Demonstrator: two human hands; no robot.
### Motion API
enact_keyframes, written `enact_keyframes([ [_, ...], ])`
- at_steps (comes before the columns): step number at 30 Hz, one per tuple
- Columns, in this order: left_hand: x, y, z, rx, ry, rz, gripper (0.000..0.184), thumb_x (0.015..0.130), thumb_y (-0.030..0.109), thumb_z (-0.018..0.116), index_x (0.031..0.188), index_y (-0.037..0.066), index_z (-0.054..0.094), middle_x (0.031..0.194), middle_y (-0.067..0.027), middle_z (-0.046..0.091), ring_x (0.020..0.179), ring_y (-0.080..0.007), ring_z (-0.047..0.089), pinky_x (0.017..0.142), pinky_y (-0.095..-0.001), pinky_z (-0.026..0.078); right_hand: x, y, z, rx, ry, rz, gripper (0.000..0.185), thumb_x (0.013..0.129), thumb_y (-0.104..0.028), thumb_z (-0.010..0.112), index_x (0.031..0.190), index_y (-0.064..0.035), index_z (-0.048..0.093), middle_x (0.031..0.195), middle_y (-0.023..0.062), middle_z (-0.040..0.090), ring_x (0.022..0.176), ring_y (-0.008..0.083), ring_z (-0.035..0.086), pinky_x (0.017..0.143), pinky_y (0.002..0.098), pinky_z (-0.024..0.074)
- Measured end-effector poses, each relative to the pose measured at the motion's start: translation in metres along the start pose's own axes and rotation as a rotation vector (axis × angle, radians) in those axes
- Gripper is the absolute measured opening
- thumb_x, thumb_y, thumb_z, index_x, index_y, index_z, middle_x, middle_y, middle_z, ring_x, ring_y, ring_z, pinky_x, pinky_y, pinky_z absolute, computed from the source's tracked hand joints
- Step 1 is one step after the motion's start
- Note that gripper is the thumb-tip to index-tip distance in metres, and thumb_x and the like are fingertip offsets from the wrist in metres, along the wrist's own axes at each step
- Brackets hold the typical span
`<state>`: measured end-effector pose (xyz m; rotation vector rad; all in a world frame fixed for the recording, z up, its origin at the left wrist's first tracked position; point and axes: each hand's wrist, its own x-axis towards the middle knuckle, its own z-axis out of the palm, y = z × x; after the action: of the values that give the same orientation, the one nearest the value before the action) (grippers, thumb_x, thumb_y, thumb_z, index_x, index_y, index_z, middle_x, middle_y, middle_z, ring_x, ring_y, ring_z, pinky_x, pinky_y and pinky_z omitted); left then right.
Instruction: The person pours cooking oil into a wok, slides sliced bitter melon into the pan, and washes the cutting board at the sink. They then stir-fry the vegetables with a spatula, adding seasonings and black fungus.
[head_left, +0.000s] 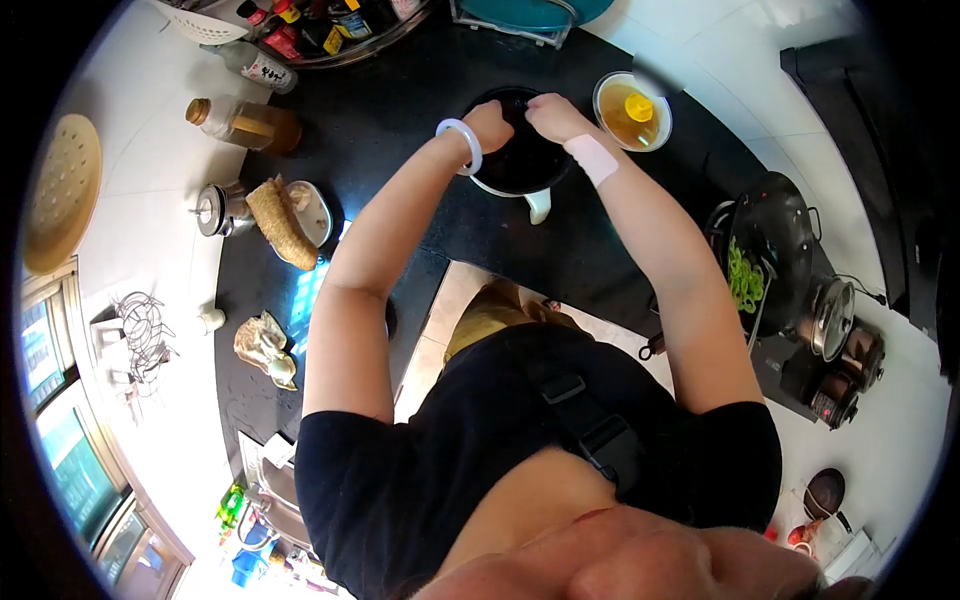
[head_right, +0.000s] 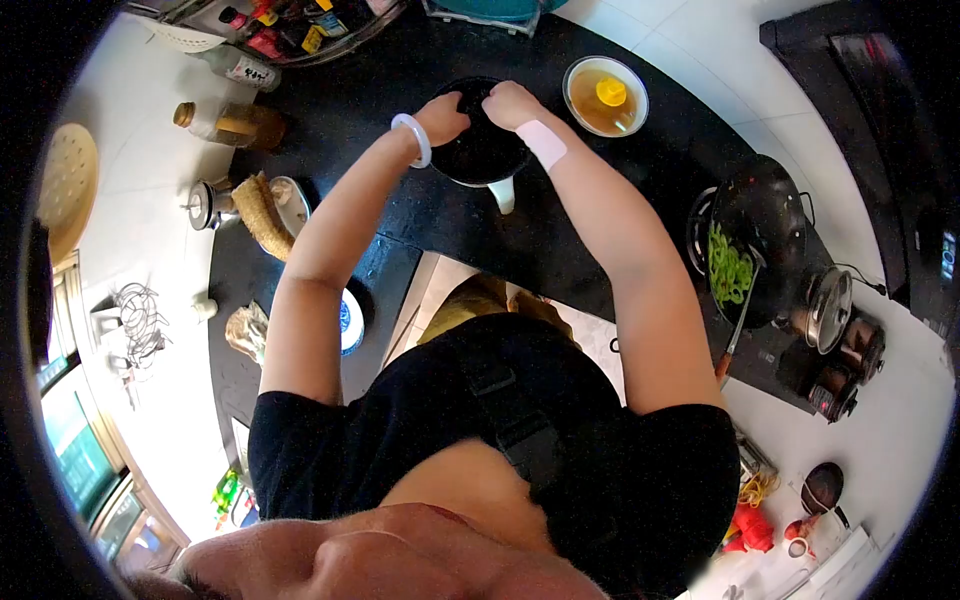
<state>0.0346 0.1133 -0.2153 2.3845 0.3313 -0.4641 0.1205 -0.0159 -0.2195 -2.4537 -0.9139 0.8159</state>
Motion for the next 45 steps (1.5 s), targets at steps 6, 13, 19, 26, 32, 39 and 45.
enact_keyframes([
  [6, 0.020, -0.002, 0.053, -0.338, 0.299, -0.382, 0.060, 0.084, 0.038, 0.044, 0.127, -0.002, 0.036, 0.120, -0.0274, 0.045, 0.115, -0.0367, 0.043, 0.097, -0.0360, 0.033, 0.014, 0.013, 0.074, 0.847, 0.388, 0.301, 0.037, 0.084, -0.024, 0.046, 0.112, -0.0006, 0.055, 0.117, 0.0178, 0.052, 0.111, 0.0293, 0.049, 0.090, 0.0329, 0.0383],
  [13, 0.010, -0.002, 0.063, -0.907, 0.378, -0.295, 0.047, 0.090, 0.035, 0.042, 0.122, 0.001, 0.045, 0.125, -0.0167, 0.046, 0.109, -0.0298, 0.048, 0.093, -0.0335, 0.037, -0.031, -0.036, 0.056, 1.455, 0.419, 0.434, 0.028, 0.085, -0.021, 0.051, 0.104, -0.0029, 0.061, 0.108, 0.0100, 0.059, 0.101, 0.0176, 0.053, 0.086, 0.0281, 0.0388],
  [19, 0.032, -0.020, 0.082, -1.958, 0.306, -0.412, 0.029, 0.085, 0.032, 0.056, 0.101, 0.007, 0.058, 0.104, -0.0087, 0.058, 0.090, -0.0218, 0.055, 0.078, -0.0297, 0.045, -0.042, -0.047, 0.070, 1.199, 0.411, 0.186, 0.038, 0.086, -0.024, 0.050, 0.116, -0.0003, 0.051, 0.123, 0.0114, 0.048, 0.110, 0.0173, 0.047, 0.093, 0.0278, 0.0342],
  [26, 0.010, 0.000, 0.065, -2.143, 0.197, -0.492, 0.022, 0.081, 0.031, 0.060, 0.093, 0.013, 0.059, 0.093, -0.0054, 0.060, 0.089, -0.0233, 0.055, 0.076, -0.0449, 0.045, -0.052, -0.016, 0.051, 0.615, 0.773, -0.091, 0.034, 0.083, -0.027, 0.053, 0.103, -0.0005, 0.057, 0.110, 0.0190, 0.053, 0.101, 0.0269, 0.051, 0.088, 0.0327, 0.0384],
  [32, -0.012, 0.028, 0.054, -1.893, 0.386, -0.272, 0.025, 0.078, 0.025, 0.064, 0.093, 0.005, 0.061, 0.091, -0.0076, 0.061, 0.080, -0.0205, 0.056, 0.075, -0.0327, 0.046, -0.042, -0.028, 0.052, 2.058, 0.402, 0.505, 0.026, 0.087, -0.027, 0.049, 0.098, -0.0051, 0.058, 0.101, 0.0069, 0.059, 0.090, 0.0200, 0.056, 0.083, 0.0321, 0.0439],
  [39, -0.008, 0.029, 0.082, -0.912, 0.685, 0.104, 0.024, 0.086, 0.021, 0.053, 0.087, -0.001, 0.063, 0.083, -0.0080, 0.063, 0.076, -0.0127, 0.055, 0.070, -0.0249, 0.043, -0.019, -0.016, 0.068, 2.100, 0.509, 0.464, 0.026, 0.088, -0.030, 0.048, 0.093, -0.0071, 0.059, 0.095, 0.0064, 0.059, 0.087, 0.0192, 0.055, 0.077, 0.0322, 0.0444],
  [45, -0.003, 0.015, 0.082, -0.722, 0.491, 0.249, 0.033, 0.091, 0.022, 0.040, 0.111, 0.000, 0.055, 0.111, -0.0126, 0.057, 0.103, -0.0182, 0.052, 0.090, -0.0281, 0.037, -0.037, -0.034, 0.067, 1.996, 0.567, 0.423, 0.024, 0.088, -0.025, 0.045, 0.086, -0.0068, 0.061, 0.091, 0.0079, 0.061, 0.084, 0.0202, 0.056, 0.077, 0.0310, 0.0437],
])
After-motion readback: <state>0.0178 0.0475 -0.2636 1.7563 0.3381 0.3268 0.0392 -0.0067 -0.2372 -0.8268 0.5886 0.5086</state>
